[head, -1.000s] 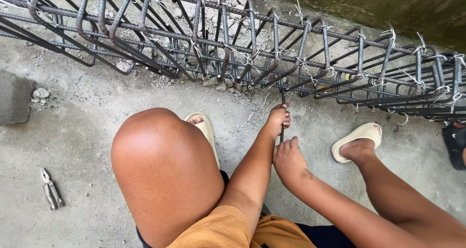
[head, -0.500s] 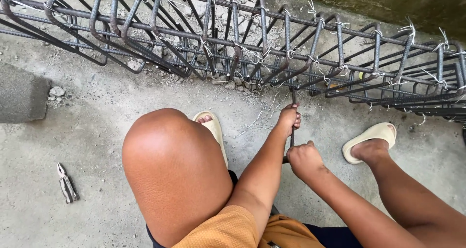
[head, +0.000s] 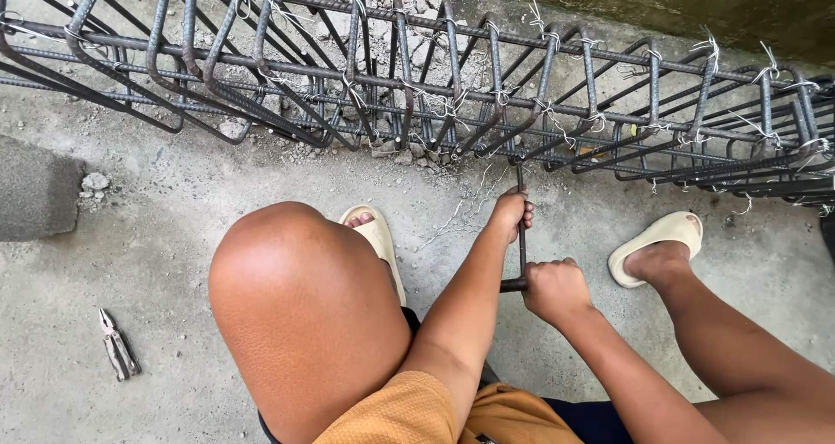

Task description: Tying steel rebar intersections with wire using a manual twisting tool

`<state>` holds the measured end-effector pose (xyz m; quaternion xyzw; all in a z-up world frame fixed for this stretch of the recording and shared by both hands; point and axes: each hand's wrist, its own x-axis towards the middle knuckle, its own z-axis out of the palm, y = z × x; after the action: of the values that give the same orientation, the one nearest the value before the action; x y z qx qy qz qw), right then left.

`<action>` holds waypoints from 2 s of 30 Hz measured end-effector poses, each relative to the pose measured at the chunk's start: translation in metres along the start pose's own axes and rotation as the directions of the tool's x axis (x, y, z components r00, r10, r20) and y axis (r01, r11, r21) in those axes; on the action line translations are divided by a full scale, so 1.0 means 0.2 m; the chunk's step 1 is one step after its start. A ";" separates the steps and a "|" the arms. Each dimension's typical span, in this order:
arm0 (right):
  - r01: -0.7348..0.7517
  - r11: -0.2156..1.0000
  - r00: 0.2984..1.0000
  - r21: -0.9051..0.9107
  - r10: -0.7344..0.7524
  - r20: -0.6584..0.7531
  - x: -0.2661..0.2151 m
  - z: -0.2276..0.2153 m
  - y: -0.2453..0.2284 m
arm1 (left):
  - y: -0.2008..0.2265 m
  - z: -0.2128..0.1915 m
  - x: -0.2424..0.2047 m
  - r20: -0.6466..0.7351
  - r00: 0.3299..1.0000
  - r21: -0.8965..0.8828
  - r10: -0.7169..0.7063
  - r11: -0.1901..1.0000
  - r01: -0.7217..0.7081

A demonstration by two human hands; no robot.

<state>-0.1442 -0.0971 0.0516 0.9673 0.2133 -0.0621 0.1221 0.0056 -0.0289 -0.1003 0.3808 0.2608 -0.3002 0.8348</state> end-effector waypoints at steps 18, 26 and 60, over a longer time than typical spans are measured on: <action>-0.527 0.804 0.812 0.276 0.379 0.444 0.00 -0.24 -0.14 | -0.02 -0.10 0.00 -0.021 0.999 0.149 -0.029 0.988 0.032; -0.627 0.675 0.761 0.388 0.424 0.491 -0.01 -0.22 -0.12 | 0.03 -0.12 -0.02 0.027 0.998 0.393 -0.057 0.919 0.042; -0.206 0.910 0.790 0.360 0.372 -0.487 -0.06 0.03 0.34 | -0.29 -0.54 -0.03 -0.116 0.988 0.712 -0.098 0.685 0.152</action>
<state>-0.1259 -0.1636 0.0631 0.9727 0.0756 0.2050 -0.0779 -0.0601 0.0271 -0.1859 0.6680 0.1764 -0.4211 0.5877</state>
